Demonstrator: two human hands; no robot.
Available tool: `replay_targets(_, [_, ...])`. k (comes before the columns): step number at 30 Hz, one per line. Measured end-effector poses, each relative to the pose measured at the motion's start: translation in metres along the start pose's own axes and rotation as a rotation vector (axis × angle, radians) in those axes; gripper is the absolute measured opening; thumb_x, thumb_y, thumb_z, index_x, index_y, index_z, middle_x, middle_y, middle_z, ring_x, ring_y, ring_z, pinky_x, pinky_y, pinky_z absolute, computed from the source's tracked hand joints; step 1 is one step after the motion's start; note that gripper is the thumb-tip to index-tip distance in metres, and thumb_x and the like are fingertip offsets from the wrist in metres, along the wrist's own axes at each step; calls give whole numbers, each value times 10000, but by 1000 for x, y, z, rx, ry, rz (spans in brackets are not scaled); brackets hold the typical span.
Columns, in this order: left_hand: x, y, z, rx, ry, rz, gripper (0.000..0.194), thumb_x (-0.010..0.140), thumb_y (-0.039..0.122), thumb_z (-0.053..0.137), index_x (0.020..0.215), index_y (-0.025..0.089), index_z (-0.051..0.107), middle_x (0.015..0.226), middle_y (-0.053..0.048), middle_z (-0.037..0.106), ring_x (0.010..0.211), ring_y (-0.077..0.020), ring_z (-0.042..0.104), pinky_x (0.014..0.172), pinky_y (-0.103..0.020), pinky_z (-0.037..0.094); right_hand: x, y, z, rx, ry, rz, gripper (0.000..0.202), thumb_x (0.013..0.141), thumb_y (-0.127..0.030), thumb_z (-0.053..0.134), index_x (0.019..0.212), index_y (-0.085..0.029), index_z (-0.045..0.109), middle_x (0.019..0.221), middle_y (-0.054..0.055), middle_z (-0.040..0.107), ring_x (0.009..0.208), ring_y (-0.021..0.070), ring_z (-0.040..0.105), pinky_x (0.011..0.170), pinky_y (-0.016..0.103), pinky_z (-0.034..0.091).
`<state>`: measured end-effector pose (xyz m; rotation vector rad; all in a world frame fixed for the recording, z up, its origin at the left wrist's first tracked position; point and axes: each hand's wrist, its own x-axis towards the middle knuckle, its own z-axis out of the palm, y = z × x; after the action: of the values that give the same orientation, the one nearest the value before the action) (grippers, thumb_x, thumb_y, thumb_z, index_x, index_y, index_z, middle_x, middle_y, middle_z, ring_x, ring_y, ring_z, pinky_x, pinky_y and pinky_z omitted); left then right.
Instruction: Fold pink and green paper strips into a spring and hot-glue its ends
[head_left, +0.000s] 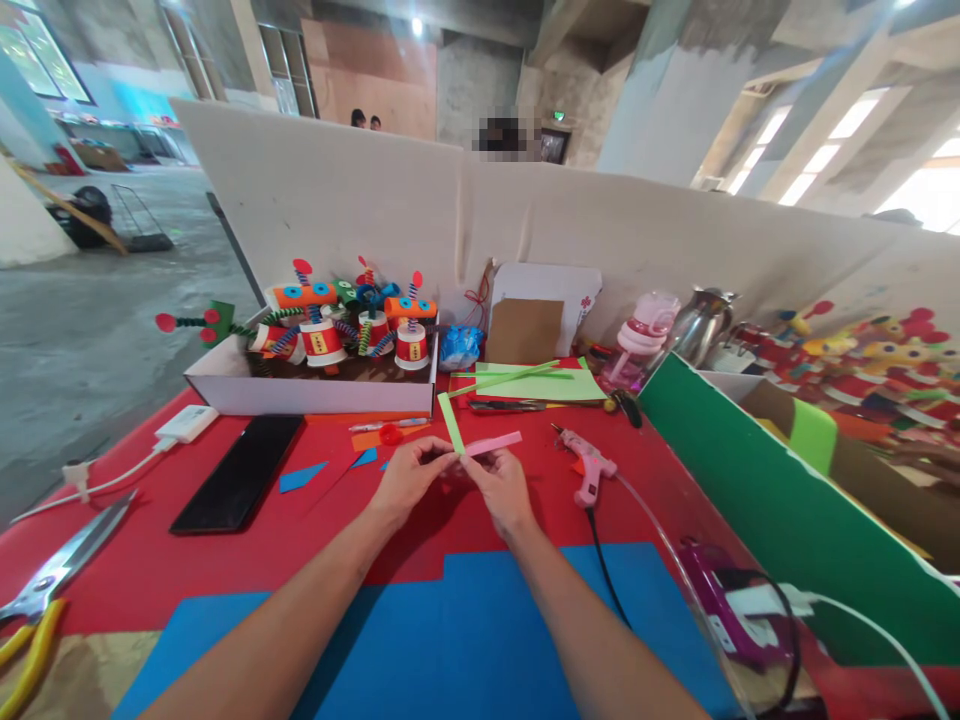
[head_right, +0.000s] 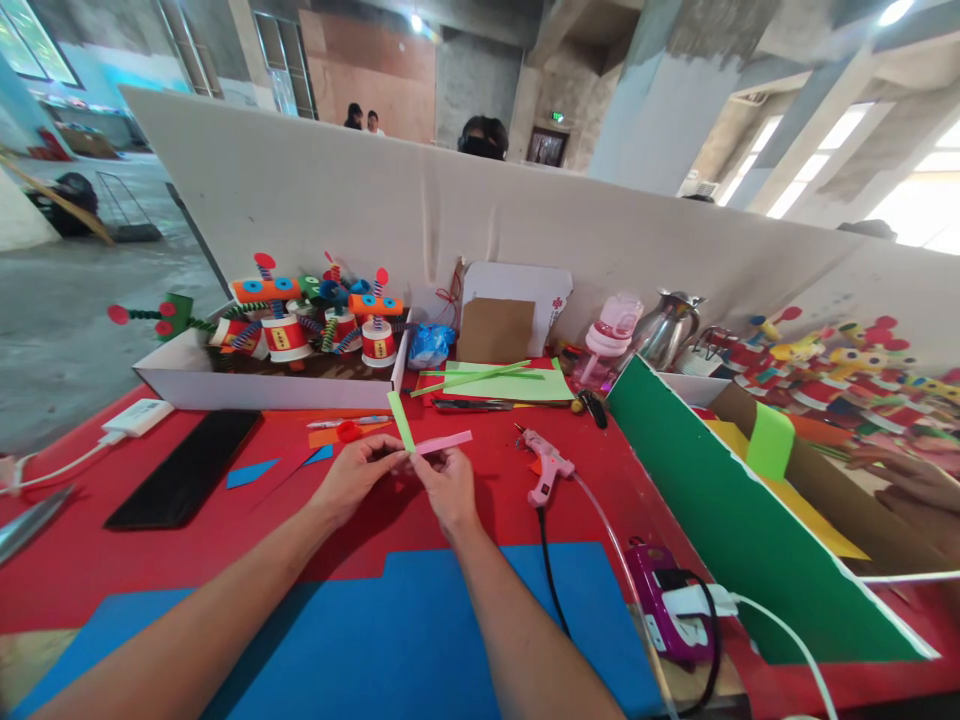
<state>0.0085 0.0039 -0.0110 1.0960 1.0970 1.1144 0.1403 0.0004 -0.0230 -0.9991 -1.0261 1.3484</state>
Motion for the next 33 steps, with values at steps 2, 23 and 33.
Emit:
replay_targets(2, [0, 0, 0, -6, 8, 7, 337, 590, 439, 740, 719, 143, 644, 644, -25, 631, 582, -145, 560, 578, -276, 466, -1, -1, 1, 11, -4, 5, 202, 637, -341, 731, 729, -177, 656, 720, 39, 723, 649, 193, 675, 704, 335, 549])
replay_targets(23, [-1, 5, 1, 5, 9, -15, 280, 604, 407, 708, 688, 149, 637, 579, -1, 624, 519, -127, 558, 548, -265, 487, 1, 1, -4, -85, -27, 11, 251, 637, -368, 723, 779, -184, 627, 720, 7, 688, 673, 173, 646, 689, 300, 521])
replay_targets(33, [-2, 3, 3, 12, -17, -8, 321, 610, 438, 715, 721, 146, 639, 592, 5, 592, 534, -117, 522, 524, -252, 468, 1, -1, -3, -79, 55, -3, 194, 628, -309, 709, 759, -195, 623, 686, -3, 687, 653, 168, 638, 672, 295, 519])
